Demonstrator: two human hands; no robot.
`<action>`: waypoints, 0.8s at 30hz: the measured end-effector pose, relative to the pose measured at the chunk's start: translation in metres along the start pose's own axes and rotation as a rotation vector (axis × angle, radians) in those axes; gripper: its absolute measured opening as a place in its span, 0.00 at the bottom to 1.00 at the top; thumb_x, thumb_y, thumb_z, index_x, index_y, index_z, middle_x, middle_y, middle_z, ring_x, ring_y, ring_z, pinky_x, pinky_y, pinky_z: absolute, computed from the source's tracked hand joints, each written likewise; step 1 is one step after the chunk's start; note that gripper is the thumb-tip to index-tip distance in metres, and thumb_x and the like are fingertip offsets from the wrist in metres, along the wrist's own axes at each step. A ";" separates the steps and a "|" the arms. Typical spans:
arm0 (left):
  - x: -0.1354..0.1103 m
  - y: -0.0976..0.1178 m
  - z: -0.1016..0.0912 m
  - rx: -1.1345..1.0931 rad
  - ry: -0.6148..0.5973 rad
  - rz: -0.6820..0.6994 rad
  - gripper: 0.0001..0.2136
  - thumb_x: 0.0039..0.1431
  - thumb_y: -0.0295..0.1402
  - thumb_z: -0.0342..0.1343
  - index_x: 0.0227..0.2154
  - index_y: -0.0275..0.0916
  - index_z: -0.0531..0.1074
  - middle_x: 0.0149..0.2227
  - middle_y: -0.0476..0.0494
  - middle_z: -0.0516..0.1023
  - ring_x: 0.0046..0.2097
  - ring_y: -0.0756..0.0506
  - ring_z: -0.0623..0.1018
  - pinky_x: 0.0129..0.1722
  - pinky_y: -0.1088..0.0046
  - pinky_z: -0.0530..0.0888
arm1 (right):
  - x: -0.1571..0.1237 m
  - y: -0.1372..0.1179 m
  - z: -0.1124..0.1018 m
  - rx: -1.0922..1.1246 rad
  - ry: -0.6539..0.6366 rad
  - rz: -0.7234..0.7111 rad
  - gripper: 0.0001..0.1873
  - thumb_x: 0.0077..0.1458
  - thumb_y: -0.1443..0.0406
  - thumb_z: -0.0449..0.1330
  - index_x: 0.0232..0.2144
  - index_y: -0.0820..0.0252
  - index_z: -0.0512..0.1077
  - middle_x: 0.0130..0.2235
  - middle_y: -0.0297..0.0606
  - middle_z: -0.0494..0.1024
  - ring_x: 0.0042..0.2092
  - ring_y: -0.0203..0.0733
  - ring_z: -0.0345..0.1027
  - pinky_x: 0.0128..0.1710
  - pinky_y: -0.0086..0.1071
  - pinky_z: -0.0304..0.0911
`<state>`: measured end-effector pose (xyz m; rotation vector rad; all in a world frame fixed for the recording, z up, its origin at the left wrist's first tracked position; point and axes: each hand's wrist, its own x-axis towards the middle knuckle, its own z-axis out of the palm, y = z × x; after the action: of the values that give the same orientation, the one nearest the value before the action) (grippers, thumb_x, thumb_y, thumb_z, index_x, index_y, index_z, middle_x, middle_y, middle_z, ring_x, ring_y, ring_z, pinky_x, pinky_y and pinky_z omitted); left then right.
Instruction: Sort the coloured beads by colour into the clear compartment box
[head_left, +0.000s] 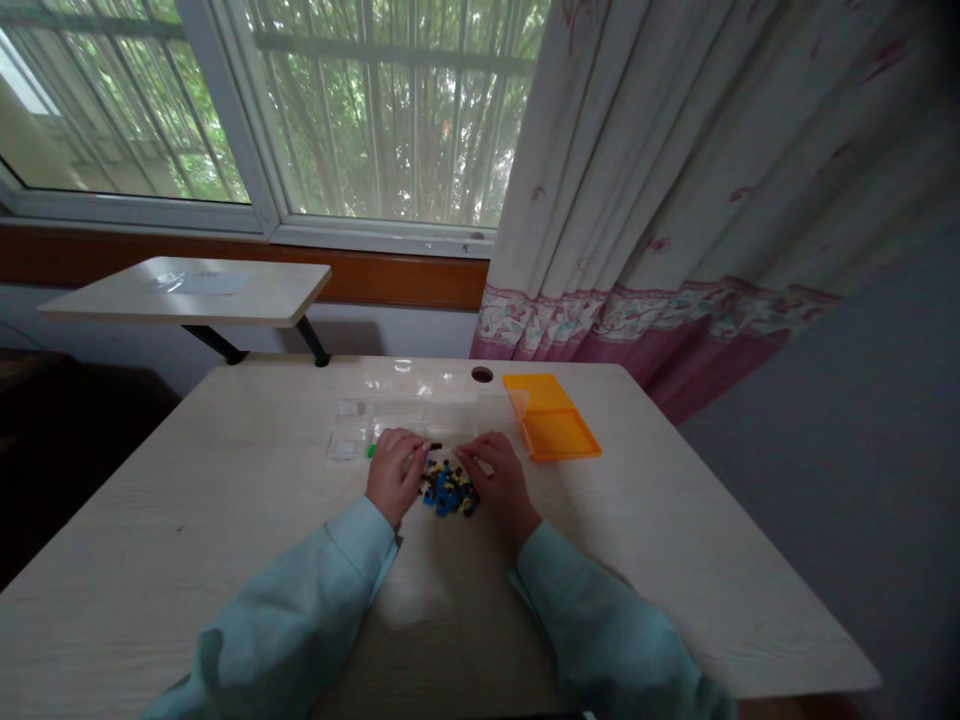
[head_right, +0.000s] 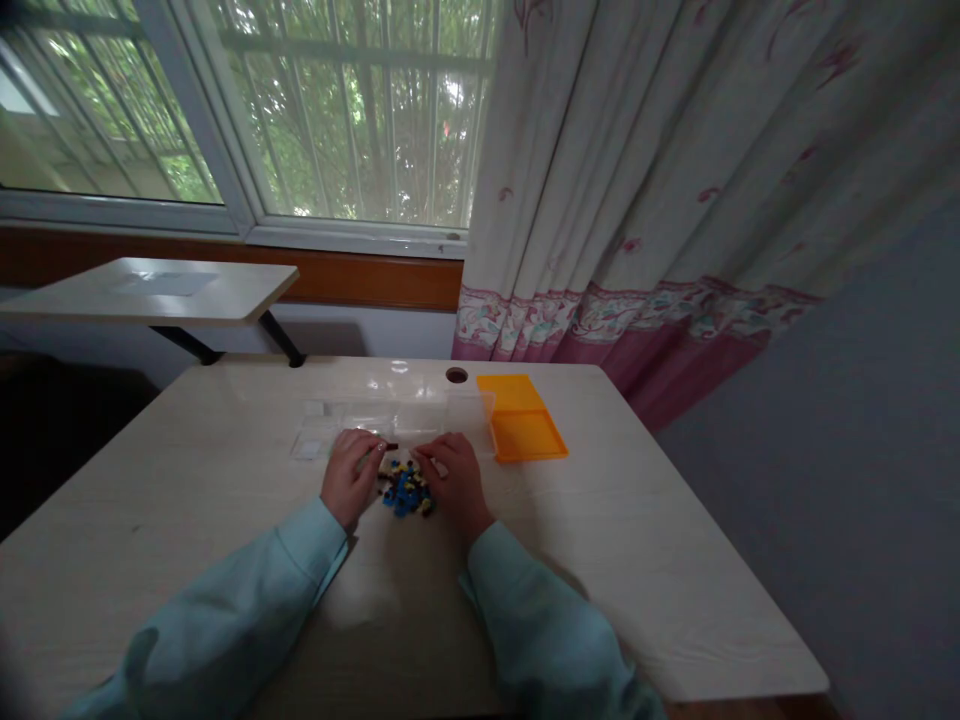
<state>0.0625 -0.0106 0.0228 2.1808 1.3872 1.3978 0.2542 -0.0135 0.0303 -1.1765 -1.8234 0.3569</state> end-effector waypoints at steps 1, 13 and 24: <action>0.000 -0.001 0.000 0.010 0.005 -0.002 0.09 0.63 0.35 0.48 0.35 0.40 0.73 0.35 0.44 0.73 0.41 0.45 0.69 0.44 0.65 0.67 | 0.001 0.003 -0.003 -0.062 -0.042 -0.041 0.09 0.58 0.61 0.57 0.33 0.55 0.77 0.32 0.37 0.73 0.38 0.41 0.64 0.42 0.36 0.60; 0.002 0.002 -0.002 0.110 0.083 -0.019 0.08 0.59 0.39 0.55 0.34 0.46 0.78 0.34 0.46 0.73 0.42 0.45 0.69 0.45 0.64 0.65 | -0.005 0.018 -0.008 -0.359 -0.320 -0.108 0.07 0.57 0.63 0.59 0.35 0.53 0.77 0.30 0.36 0.75 0.37 0.41 0.63 0.40 0.36 0.54; 0.000 0.003 0.001 0.082 0.077 -0.020 0.07 0.59 0.38 0.55 0.32 0.44 0.77 0.34 0.45 0.73 0.42 0.45 0.69 0.45 0.63 0.67 | -0.005 0.015 -0.010 -0.408 -0.364 -0.126 0.09 0.53 0.62 0.62 0.39 0.51 0.77 0.32 0.38 0.74 0.39 0.44 0.62 0.41 0.37 0.53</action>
<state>0.0648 -0.0123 0.0241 2.1776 1.5141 1.4574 0.2715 -0.0125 0.0230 -1.3229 -2.3560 0.1319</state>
